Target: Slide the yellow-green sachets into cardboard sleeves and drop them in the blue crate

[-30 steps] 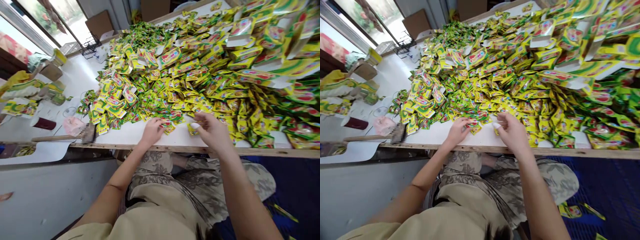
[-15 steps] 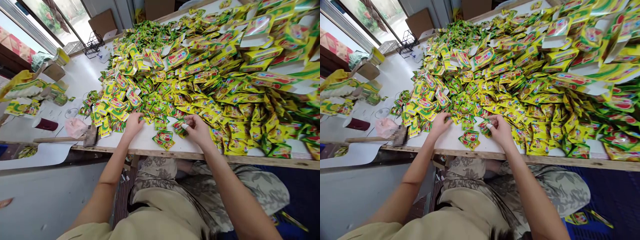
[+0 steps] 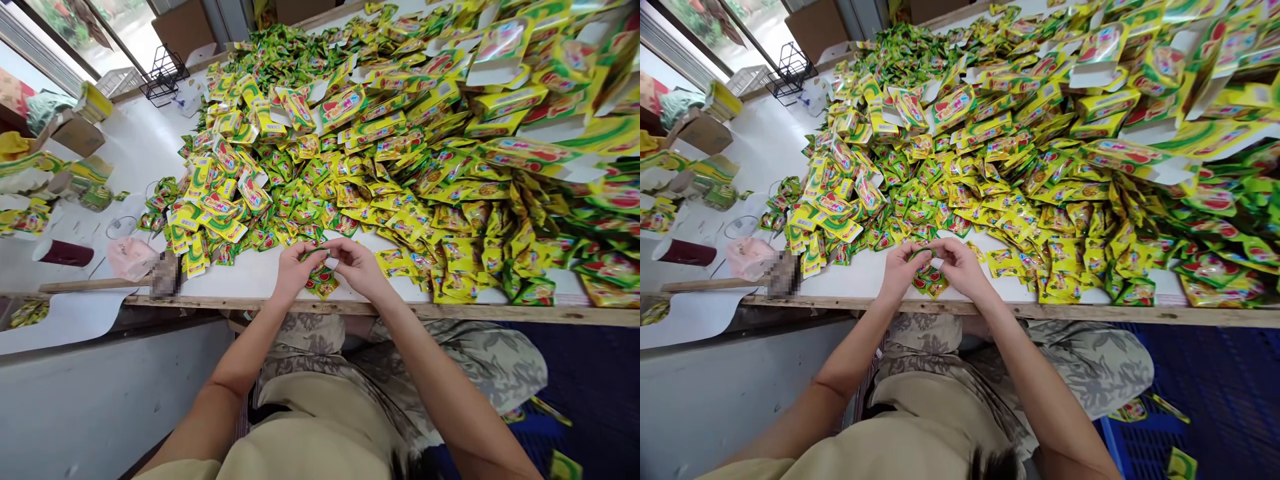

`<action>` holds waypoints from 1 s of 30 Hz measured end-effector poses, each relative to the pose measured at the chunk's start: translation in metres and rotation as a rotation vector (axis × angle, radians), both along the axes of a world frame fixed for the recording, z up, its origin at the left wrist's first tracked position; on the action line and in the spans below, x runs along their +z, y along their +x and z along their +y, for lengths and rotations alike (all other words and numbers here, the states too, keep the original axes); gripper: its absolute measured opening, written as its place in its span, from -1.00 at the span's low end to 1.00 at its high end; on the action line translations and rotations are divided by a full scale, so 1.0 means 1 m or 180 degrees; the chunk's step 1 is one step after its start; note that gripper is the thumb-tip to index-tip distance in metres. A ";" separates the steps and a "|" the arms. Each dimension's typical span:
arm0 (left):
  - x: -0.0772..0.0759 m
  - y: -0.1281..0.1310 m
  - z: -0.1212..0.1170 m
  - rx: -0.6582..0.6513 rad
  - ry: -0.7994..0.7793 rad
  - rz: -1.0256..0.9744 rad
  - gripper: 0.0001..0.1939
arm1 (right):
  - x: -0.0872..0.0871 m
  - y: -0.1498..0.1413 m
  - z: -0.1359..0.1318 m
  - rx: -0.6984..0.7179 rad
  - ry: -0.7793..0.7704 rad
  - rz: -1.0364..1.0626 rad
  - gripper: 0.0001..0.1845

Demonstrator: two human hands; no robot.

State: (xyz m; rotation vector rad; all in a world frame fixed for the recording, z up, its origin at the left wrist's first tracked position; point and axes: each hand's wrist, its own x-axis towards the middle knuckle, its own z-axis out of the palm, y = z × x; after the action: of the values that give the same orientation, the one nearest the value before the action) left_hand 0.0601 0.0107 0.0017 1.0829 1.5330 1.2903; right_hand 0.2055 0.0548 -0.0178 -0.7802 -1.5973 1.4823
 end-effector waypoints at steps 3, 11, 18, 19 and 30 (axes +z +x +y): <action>-0.004 -0.012 -0.006 0.0361 0.0125 0.0227 -0.71 | 0.004 0.015 0.017 -0.0195 0.0708 -0.0839 -0.76; -0.005 -0.006 -0.012 0.0545 -0.0012 -0.0534 -0.57 | -0.006 0.020 0.075 -0.1566 0.2271 -0.3057 -0.83; -0.002 -0.005 -0.014 0.0615 -0.0516 -0.1933 -0.47 | -0.013 0.027 0.060 -0.1728 0.2226 -0.2787 -0.91; -0.002 -0.005 -0.014 0.0601 -0.0535 -0.1935 -0.46 | -0.013 0.030 0.058 -0.1726 0.2183 -0.2719 -0.91; -0.011 -0.001 -0.012 0.0301 -0.0277 -0.1295 -0.49 | 0.011 0.036 0.028 -0.1677 0.1163 -0.1450 -0.93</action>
State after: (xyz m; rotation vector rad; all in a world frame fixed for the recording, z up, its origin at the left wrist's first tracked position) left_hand 0.0594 -0.0009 -0.0088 0.6489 1.3275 1.3941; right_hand 0.2412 0.0828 -0.0065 -1.2586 -1.7367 0.6405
